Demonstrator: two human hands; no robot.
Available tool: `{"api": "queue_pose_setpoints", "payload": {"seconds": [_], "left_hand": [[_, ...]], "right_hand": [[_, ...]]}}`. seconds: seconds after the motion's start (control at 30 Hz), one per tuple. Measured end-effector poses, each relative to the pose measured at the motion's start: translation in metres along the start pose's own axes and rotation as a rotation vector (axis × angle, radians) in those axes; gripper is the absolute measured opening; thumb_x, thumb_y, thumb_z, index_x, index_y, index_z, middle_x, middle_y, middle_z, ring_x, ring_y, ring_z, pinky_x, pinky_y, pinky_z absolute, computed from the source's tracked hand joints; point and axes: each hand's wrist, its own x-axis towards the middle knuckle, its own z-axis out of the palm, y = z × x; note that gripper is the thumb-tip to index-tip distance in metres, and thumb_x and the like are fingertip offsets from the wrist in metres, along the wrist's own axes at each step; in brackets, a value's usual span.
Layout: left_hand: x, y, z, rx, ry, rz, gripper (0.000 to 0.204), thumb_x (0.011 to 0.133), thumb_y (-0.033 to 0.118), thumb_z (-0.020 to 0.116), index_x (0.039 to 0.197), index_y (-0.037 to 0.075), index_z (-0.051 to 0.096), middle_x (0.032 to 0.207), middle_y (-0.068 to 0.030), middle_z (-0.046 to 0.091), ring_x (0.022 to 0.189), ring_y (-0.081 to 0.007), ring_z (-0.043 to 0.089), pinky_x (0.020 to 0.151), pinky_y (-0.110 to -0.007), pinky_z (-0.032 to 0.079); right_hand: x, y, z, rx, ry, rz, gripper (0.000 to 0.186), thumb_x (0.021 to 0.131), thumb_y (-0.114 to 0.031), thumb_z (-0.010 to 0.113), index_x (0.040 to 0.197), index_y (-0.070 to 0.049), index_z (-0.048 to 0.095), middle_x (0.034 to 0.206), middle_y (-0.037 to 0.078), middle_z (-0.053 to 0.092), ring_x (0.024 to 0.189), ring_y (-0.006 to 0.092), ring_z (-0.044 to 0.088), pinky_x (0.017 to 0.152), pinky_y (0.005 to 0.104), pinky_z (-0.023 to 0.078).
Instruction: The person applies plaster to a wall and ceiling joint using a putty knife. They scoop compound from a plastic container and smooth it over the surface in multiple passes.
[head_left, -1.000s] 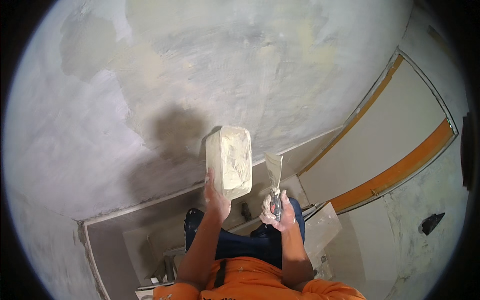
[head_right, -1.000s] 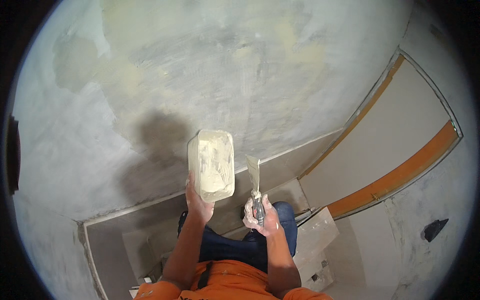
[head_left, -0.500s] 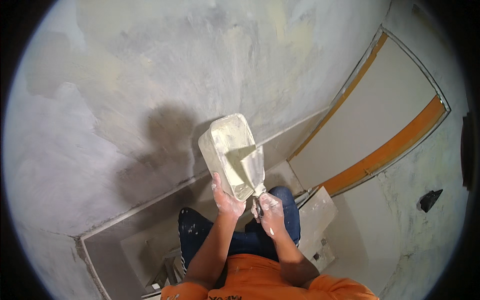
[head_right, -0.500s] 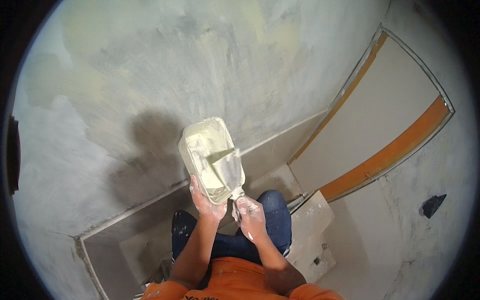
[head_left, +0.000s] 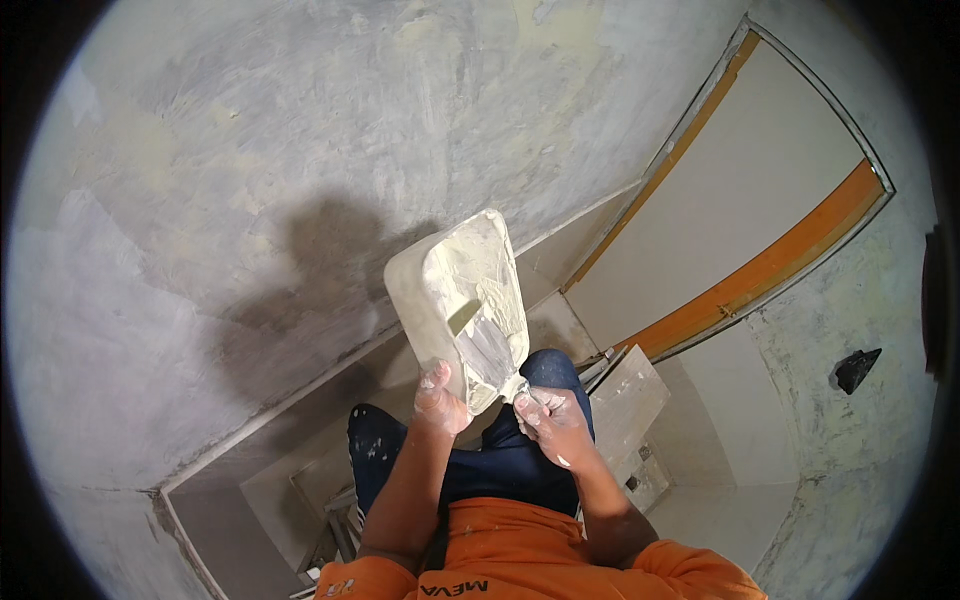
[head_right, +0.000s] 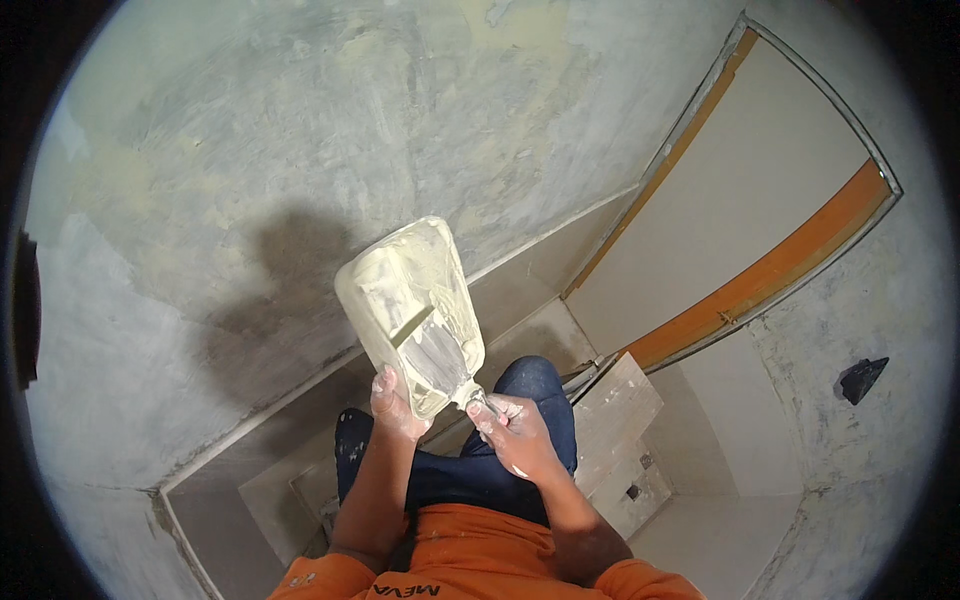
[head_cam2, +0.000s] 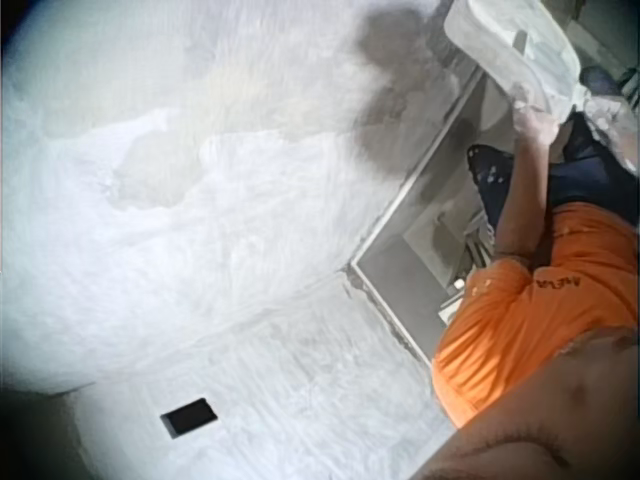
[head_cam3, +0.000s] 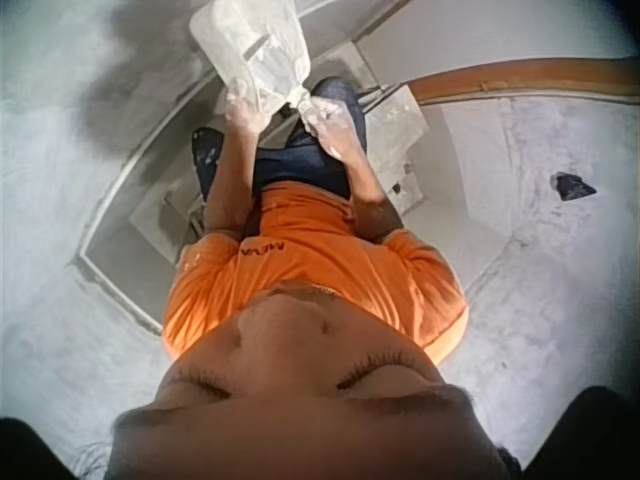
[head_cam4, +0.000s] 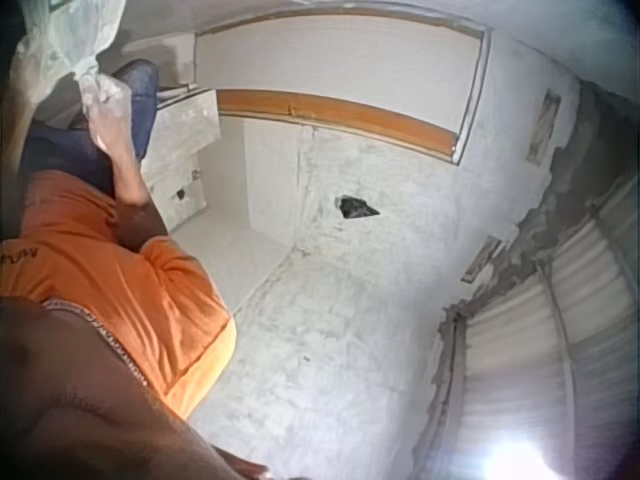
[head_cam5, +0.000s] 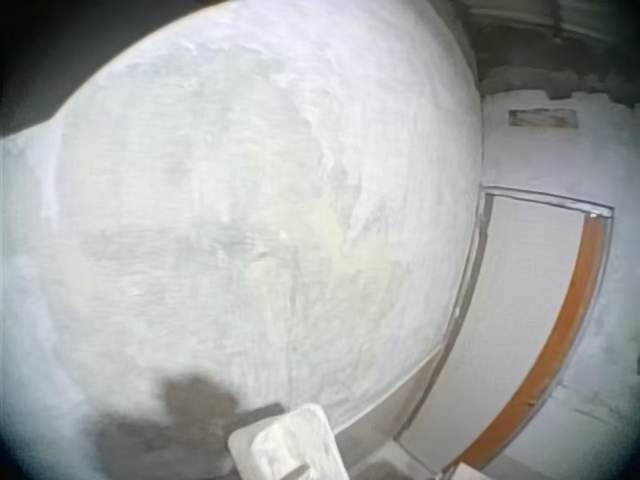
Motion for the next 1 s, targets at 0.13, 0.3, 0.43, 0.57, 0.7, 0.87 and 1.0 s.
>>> {"api": "queue_pose_setpoints", "payload": {"seconds": [0.13, 0.3, 0.43, 0.57, 0.7, 0.87, 1.0], "left_hand": [[0.003, 0.009, 0.018, 0.015, 0.168, 0.06, 0.082, 0.087, 0.052, 0.069, 0.149, 0.006, 0.04, 0.142, -0.0122, 0.054, 0.129, -0.0317, 0.054, 0.108, -0.049, 0.045], [0.008, 0.017, 0.002, 0.021, 0.265, 0.128, 0.079, 0.088, 0.056, 0.065, 0.147, 0.008, 0.044, 0.14, -0.0089, 0.056, 0.129, -0.0285, 0.055, 0.109, -0.047, 0.044], [0.008, 0.02, -0.001, 0.045, 0.237, 0.148, 0.077, 0.088, 0.058, 0.064, 0.145, 0.009, 0.047, 0.14, -0.0074, 0.057, 0.129, -0.027, 0.055, 0.109, -0.045, 0.044], [0.01, 0.027, 0.01, -0.036, 0.192, 0.183, 0.072, 0.091, 0.056, 0.061, 0.145, 0.011, 0.048, 0.14, -0.0076, 0.057, 0.129, -0.027, 0.055, 0.109, -0.044, 0.044], [0.008, 0.033, -0.007, -0.158, 0.101, 0.206, 0.068, 0.093, 0.054, 0.059, 0.145, 0.012, 0.047, 0.142, -0.0083, 0.056, 0.13, -0.0276, 0.054, 0.109, -0.047, 0.044], [0.007, 0.039, 0.004, -0.183, -0.007, 0.146, 0.079, 0.091, 0.055, 0.064, 0.148, 0.008, 0.041, 0.147, -0.0117, 0.05, 0.132, -0.0339, 0.052, 0.107, -0.057, 0.044], [0.008, 0.042, 0.01, -0.093, -0.201, 0.087, 0.086, 0.09, 0.061, 0.061, 0.152, 0.008, 0.034, 0.151, -0.0146, 0.044, 0.133, -0.0409, 0.05, 0.105, -0.067, 0.042]], "right_hand": [[-0.005, 0.015, 0.002, 0.142, -0.009, 0.026, 0.028, 0.101, -0.025, 0.065, 0.082, -0.005, 0.061, 0.069, -0.01, 0.042, 0.061, 0.0016, 0.034, 0.053, 0.0218, 0.027], [-0.01, 0.027, -0.003, 0.073, 0.011, 0.098, 0.029, 0.101, -0.026, 0.064, 0.081, -0.006, 0.061, 0.07, -0.01, 0.043, 0.061, 0.0018, 0.035, 0.053, 0.0217, 0.028], [-0.014, 0.023, -0.015, -0.036, 0.009, 0.147, 0.03, 0.101, -0.026, 0.064, 0.079, -0.006, 0.061, 0.068, -0.01, 0.043, 0.061, 0.0021, 0.035, 0.053, 0.022, 0.029], [-0.016, 0.028, -0.036, -0.314, -0.019, 0.171, 0.031, 0.101, -0.027, 0.065, 0.079, -0.006, 0.061, 0.068, -0.009, 0.044, 0.06, 0.0026, 0.036, 0.052, 0.0226, 0.029], [-0.025, 0.025, -0.044, -0.169, 0.054, 0.141, 0.02, 0.098, -0.021, 0.068, 0.087, -0.004, 0.065, 0.068, -0.007, 0.048, 0.06, 0.0029, 0.039, 0.053, 0.0214, 0.033], [-0.024, 0.002, -0.026, -0.104, 0.153, -0.044, 0.017, 0.096, -0.012, 0.069, 0.108, 0.0, 0.068, 0.079, -0.003, 0.059, 0.069, 0.0039, 0.049, 0.064, 0.0198, 0.042], [-0.016, -0.011, -0.01, -0.24, 0.223, -0.233, 0.027, 0.099, -0.016, 0.063, 0.118, 0.003, 0.065, 0.096, 0.003, 0.063, 0.086, 0.0084, 0.054, 0.078, 0.0253, 0.045]]}}
